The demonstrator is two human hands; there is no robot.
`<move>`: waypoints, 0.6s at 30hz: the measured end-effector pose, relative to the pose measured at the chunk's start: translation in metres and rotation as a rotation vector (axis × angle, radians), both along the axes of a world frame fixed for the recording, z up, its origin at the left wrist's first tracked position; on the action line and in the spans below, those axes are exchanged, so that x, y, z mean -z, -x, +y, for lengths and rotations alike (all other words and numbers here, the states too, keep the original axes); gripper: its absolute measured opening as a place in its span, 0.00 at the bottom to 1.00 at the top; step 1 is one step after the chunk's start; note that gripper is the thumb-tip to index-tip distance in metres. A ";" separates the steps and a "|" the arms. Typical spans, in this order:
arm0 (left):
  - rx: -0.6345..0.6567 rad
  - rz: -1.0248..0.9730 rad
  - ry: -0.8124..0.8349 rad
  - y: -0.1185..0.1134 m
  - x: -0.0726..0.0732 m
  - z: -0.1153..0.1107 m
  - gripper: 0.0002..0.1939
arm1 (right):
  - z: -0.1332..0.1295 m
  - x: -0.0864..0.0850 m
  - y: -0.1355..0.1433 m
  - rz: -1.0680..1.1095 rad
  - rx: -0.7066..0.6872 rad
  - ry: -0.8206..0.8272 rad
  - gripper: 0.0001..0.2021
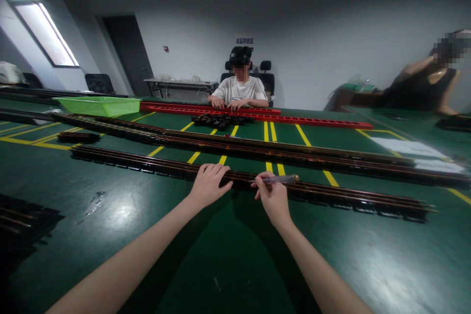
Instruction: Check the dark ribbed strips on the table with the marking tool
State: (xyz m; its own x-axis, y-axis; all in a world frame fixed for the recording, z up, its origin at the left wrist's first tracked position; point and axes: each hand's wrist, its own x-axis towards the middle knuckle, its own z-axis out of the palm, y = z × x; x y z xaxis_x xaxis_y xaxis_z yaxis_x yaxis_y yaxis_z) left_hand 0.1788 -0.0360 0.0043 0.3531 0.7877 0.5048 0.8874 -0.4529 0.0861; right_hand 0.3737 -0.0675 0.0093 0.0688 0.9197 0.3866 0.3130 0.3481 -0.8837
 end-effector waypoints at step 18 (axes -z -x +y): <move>-0.009 0.007 -0.048 -0.001 0.005 0.002 0.17 | 0.000 -0.002 0.000 0.140 -0.004 0.066 0.20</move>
